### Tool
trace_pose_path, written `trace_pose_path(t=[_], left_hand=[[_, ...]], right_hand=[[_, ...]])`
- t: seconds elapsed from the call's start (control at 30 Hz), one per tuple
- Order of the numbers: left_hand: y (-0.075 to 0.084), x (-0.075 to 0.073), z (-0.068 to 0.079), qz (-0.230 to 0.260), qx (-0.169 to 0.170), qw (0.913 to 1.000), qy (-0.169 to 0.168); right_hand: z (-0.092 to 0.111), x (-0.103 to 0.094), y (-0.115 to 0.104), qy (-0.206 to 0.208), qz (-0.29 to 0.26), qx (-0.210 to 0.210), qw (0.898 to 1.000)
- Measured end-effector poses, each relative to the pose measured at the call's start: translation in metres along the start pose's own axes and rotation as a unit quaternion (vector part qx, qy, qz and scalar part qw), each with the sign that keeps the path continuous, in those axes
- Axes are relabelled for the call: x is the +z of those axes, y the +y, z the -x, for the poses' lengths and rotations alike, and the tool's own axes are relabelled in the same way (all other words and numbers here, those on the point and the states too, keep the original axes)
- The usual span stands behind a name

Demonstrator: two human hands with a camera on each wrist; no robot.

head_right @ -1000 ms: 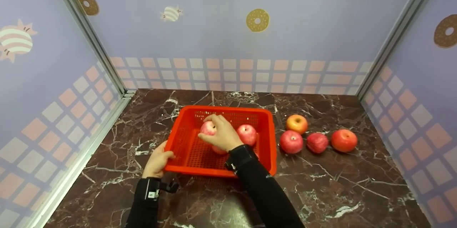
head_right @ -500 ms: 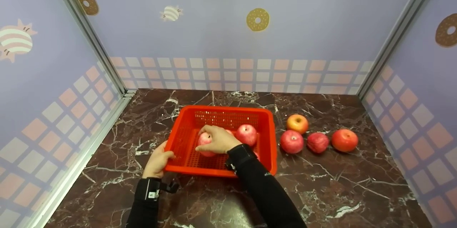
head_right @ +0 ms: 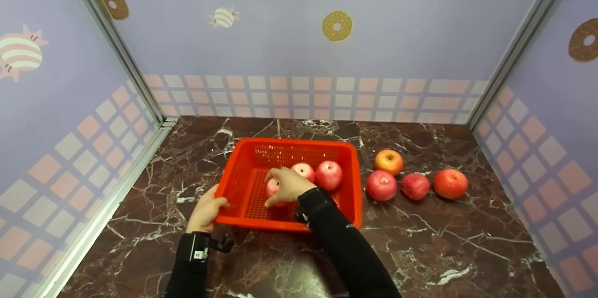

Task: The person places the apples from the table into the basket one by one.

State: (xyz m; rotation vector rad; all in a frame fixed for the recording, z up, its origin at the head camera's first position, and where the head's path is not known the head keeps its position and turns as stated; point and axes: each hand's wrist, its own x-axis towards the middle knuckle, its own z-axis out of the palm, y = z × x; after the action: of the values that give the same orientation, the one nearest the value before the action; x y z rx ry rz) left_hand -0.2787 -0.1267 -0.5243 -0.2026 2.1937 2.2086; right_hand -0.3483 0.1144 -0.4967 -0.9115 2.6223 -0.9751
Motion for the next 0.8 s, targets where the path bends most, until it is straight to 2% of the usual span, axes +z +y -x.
trace_pose_path(t=[0.27,0.5,0.8], left_hand=[[-0.0015,0.0004,-0.0002,0.001,0.000,1.0000,-0.002],[-0.0021,0.0005,-0.0009,0.001,0.008,1.0000,-0.001],[-0.0026,0.0000,-0.0011,0.008,0.003,1.0000,-0.003]], right_hand=[[0.0027,-0.0005,0.0014,-0.009,0.012,0.002,1.000],[0.0045,-0.0012,0.0019,-0.010,0.000,0.021,1.000],[0.0032,-0.0002,0.0040,-0.002,-0.021,0.017,1.000]])
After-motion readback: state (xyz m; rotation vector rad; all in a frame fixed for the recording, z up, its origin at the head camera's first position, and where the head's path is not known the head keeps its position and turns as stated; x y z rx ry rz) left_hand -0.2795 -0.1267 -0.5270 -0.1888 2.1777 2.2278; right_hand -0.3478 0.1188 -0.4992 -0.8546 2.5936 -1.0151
